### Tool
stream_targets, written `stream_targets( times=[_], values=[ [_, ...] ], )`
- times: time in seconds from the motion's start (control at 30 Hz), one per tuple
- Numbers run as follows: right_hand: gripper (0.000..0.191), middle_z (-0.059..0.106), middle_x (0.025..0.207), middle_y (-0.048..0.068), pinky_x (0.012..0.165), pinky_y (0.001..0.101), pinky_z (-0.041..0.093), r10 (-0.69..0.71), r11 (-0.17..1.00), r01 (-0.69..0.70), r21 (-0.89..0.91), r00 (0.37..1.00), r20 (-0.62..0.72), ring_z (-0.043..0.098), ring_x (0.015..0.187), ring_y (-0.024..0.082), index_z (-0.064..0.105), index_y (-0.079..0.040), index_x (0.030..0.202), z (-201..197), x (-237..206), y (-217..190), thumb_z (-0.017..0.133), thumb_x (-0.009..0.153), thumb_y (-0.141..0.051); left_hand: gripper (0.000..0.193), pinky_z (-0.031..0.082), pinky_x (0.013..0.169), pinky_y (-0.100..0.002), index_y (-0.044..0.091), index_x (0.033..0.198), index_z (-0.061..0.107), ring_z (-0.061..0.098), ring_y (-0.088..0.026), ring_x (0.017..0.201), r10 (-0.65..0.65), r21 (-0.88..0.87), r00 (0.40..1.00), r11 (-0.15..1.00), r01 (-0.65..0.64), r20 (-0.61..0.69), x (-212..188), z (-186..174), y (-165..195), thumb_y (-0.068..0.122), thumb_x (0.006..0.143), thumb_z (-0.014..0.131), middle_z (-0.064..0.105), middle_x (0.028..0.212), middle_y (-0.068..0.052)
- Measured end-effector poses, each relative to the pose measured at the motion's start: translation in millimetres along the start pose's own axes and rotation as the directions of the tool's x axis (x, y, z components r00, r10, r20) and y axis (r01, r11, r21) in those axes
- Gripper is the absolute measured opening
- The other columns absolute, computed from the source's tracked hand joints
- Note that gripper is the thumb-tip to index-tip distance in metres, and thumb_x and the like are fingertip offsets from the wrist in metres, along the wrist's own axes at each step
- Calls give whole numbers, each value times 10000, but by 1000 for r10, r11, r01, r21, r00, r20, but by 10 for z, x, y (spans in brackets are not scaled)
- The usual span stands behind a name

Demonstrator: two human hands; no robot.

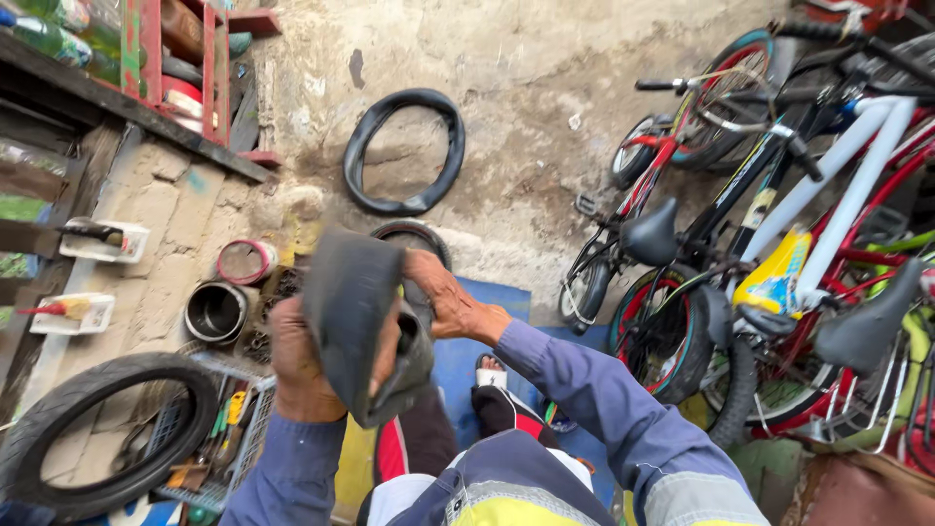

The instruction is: The person is repairing a bicycle wheel by cutting and removing a rubber strip from the rim using scissors. They then place the wheel aside and handle a bicycle tire, inspecting it and placing it on a rack.

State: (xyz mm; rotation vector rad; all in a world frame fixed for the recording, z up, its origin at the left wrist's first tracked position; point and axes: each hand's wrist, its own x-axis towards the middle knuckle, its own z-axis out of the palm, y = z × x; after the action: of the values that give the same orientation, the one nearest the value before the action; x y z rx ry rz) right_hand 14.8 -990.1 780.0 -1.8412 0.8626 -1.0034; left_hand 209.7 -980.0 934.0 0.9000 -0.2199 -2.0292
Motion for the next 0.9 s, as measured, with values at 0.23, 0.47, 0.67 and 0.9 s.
stream_targets(
  times=[0.23,0.47,0.67,0.9],
  values=[
    [531,599,1491,133,1209,449,432,-57,998,59,0,958,-282,533,1439,333,627,-116,1293,-842,520,416,815,810,-230,508,494,756,-382,-43,1124,569,570,-261,658,303,-194,839,951,-239,453,508,-36,580,445,1037,454,536,767,-127],
    [369,728,965,187,746,416,565,64,919,-240,-312,873,-483,746,866,337,622,-56,1159,-2083,1472,1118,757,826,-140,479,436,1138,-566,80,1331,600,620,-377,1278,252,-170,939,940,-295,-234,2048,-921,741,319,932,487,649,1365,-191],
    [413,690,1161,198,940,443,550,-52,856,-126,-501,944,-326,666,1103,409,629,-44,1200,-2430,2368,1585,697,793,-36,558,486,1018,-413,57,1454,500,598,-296,1223,534,660,846,637,-398,-5,3337,-501,639,263,948,611,599,1369,-131],
    [468,640,1227,170,1012,545,479,-168,872,119,-475,984,-62,630,1155,378,572,-28,1132,-2317,2952,1932,732,698,-100,800,532,925,-369,23,1390,545,623,-214,1069,270,512,963,826,-237,11,4691,427,1034,215,701,904,666,1198,-107]
  ],
)
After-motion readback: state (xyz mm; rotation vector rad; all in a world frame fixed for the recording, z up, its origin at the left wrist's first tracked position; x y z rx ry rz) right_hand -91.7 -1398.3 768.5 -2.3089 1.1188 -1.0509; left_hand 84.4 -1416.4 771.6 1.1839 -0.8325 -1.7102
